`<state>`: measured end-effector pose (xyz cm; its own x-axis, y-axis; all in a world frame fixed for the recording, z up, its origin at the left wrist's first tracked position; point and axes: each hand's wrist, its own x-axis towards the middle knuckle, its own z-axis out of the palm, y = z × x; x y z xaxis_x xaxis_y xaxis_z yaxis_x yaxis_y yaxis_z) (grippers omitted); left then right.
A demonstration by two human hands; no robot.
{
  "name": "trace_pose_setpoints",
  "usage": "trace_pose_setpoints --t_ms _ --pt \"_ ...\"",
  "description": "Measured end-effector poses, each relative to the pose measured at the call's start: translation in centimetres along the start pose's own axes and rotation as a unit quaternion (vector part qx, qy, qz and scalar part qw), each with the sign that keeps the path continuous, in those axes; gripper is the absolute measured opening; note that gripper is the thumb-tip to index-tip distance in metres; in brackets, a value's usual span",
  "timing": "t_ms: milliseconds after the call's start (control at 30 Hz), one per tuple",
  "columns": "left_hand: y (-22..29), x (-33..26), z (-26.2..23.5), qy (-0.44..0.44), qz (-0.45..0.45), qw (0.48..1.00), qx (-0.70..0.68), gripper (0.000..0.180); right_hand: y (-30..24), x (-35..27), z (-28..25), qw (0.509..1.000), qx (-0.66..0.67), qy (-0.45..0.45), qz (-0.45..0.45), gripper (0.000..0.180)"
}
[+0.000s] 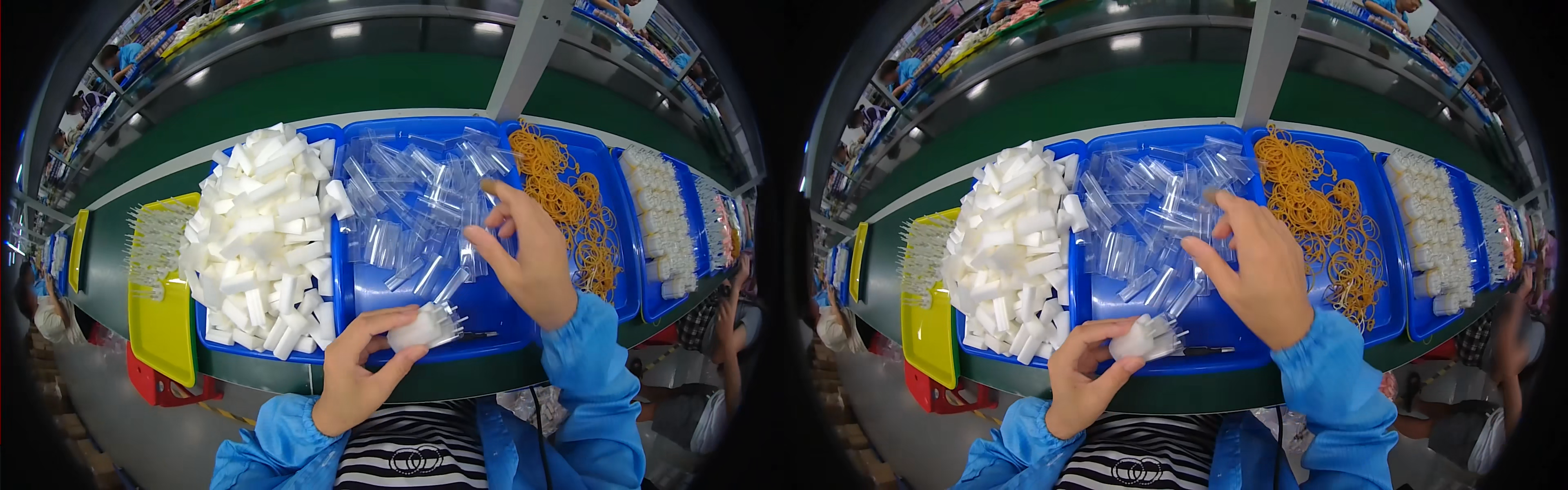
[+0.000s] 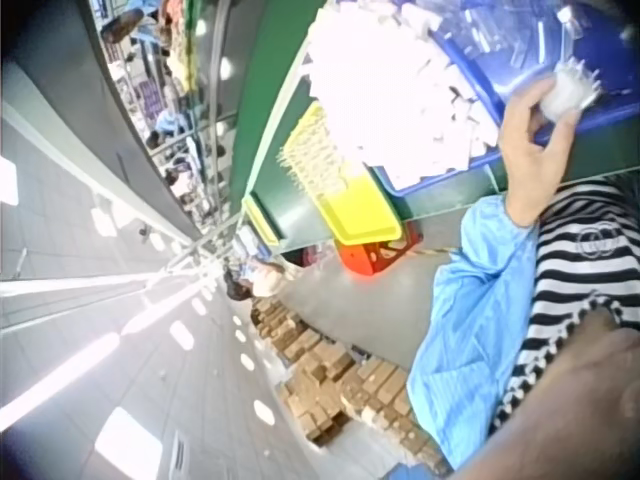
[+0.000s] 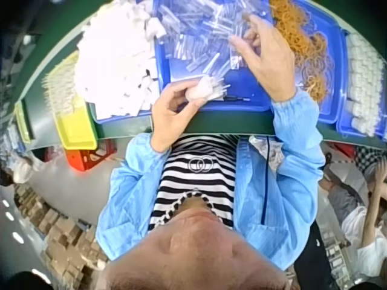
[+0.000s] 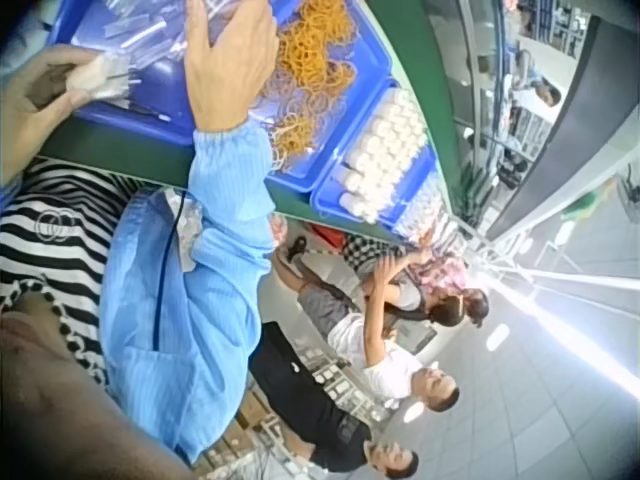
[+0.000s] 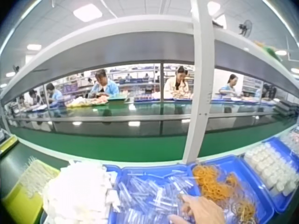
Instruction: The person assembles small white cylindrical objects by inserting them into clear plastic tubes. They then secure the assembled units with yellow rubber bands and place them into a yellow tray. The process is repeated continuously with materials sourced from blue bins on the assembly line.
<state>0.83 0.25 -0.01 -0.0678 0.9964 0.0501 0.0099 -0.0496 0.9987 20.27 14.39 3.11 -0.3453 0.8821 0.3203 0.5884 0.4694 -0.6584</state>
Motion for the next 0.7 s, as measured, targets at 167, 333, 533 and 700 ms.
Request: trace_pose_setpoints --t_ms 167,333,533,700 --pt "0.0 0.1 0.4 0.024 -0.005 0.996 -0.080 0.041 0.7 0.7 0.7 0.996 -0.054 -0.072 -0.012 0.036" --pt "-0.4 0.2 -0.2 0.025 0.000 0.992 -0.122 0.036 -1.6 -0.6 -0.4 0.920 0.365 -0.043 0.137 0.038" --pt "-0.6 0.3 0.1 0.044 0.019 0.996 -0.077 0.030 -2.0 -3.9 0.3 0.881 0.450 -0.111 0.095 0.039" --pt "-0.4 0.2 0.1 0.042 0.030 0.998 -0.042 0.029 -2.0 -4.4 1.0 0.848 0.517 -0.073 0.091 0.037"
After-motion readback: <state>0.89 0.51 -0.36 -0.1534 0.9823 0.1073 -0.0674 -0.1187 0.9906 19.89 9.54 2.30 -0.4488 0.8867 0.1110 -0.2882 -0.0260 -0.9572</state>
